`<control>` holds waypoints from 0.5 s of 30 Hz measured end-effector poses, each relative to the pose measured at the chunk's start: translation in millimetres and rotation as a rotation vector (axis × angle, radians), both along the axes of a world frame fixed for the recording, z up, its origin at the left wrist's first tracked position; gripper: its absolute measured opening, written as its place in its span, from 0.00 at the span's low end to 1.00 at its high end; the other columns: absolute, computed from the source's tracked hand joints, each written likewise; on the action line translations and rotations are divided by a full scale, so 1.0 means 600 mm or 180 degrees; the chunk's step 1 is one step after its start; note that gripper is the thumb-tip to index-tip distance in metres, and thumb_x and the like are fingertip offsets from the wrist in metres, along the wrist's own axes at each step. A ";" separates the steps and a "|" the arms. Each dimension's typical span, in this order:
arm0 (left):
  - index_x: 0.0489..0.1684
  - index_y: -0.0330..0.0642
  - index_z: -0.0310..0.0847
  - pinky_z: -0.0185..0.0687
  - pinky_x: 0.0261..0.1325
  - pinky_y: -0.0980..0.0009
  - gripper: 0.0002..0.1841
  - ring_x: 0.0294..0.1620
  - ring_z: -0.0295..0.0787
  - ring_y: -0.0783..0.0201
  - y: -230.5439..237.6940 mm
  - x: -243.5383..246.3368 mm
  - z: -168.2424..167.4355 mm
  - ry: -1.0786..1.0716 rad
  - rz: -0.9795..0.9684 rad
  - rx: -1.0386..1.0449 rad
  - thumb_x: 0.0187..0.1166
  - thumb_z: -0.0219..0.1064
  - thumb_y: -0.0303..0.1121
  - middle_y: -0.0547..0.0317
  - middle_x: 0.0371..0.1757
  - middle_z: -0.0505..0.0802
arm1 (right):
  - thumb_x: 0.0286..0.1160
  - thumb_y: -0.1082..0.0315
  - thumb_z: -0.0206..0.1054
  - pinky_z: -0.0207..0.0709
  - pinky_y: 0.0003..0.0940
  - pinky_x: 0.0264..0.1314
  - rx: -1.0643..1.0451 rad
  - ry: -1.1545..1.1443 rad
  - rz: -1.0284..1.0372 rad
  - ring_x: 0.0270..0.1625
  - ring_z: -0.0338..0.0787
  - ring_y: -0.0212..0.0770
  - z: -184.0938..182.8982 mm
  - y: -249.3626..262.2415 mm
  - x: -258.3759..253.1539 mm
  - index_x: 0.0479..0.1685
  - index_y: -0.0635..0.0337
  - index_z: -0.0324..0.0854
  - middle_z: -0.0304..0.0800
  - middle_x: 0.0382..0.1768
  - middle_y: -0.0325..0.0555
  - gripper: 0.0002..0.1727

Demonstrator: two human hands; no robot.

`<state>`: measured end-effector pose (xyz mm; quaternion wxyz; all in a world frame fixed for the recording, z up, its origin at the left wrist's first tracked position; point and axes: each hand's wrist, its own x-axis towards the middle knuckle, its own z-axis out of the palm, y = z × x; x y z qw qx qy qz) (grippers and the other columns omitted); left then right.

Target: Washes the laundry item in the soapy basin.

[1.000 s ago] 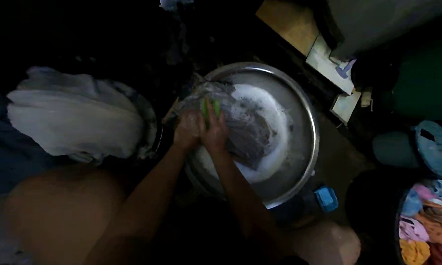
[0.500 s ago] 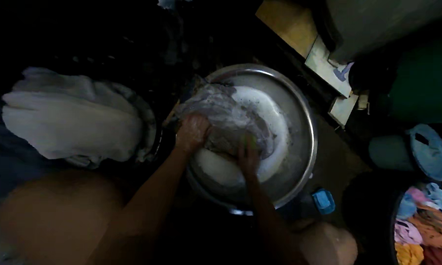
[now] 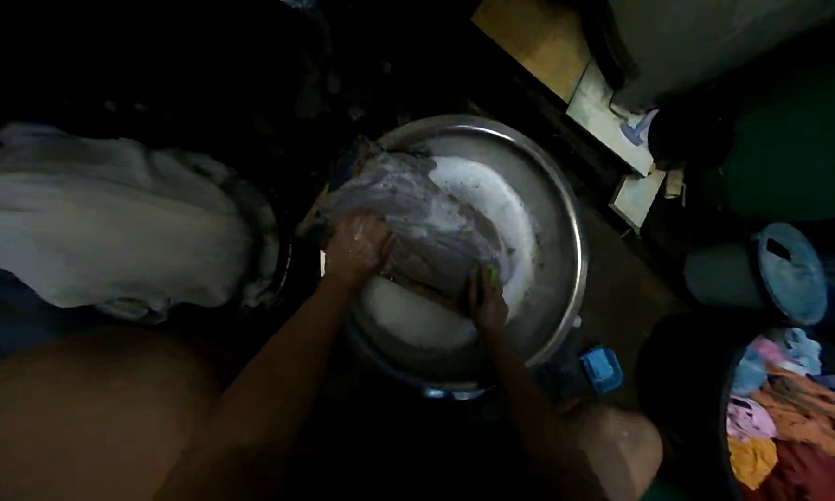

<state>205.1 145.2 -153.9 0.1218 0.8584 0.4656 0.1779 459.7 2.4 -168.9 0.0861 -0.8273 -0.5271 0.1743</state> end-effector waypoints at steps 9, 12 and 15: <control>0.55 0.33 0.85 0.70 0.74 0.37 0.18 0.72 0.81 0.33 0.021 0.039 -0.014 0.0065 0.0219 -0.0079 0.90 0.57 0.41 0.34 0.64 0.88 | 0.92 0.49 0.54 0.80 0.65 0.66 -0.0812 0.0691 -0.0490 0.65 0.89 0.64 0.060 0.130 0.076 0.95 0.41 0.52 0.81 0.74 0.63 0.34; 0.52 0.34 0.86 0.69 0.75 0.37 0.16 0.70 0.82 0.34 0.033 0.042 -0.015 -0.0043 0.0257 -0.0045 0.88 0.59 0.39 0.35 0.62 0.89 | 0.83 0.42 0.63 0.78 0.62 0.68 -0.1363 0.1154 -0.0650 0.62 0.88 0.62 0.118 0.064 0.143 0.81 0.62 0.71 0.87 0.62 0.68 0.37; 0.49 0.34 0.86 0.71 0.73 0.37 0.16 0.69 0.83 0.33 0.029 0.042 -0.022 -0.0063 0.0239 0.0039 0.87 0.59 0.39 0.35 0.60 0.89 | 0.74 0.35 0.69 0.70 0.64 0.78 -0.3100 0.0772 -0.0284 0.73 0.83 0.63 0.102 0.008 0.129 0.66 0.68 0.83 0.85 0.67 0.67 0.42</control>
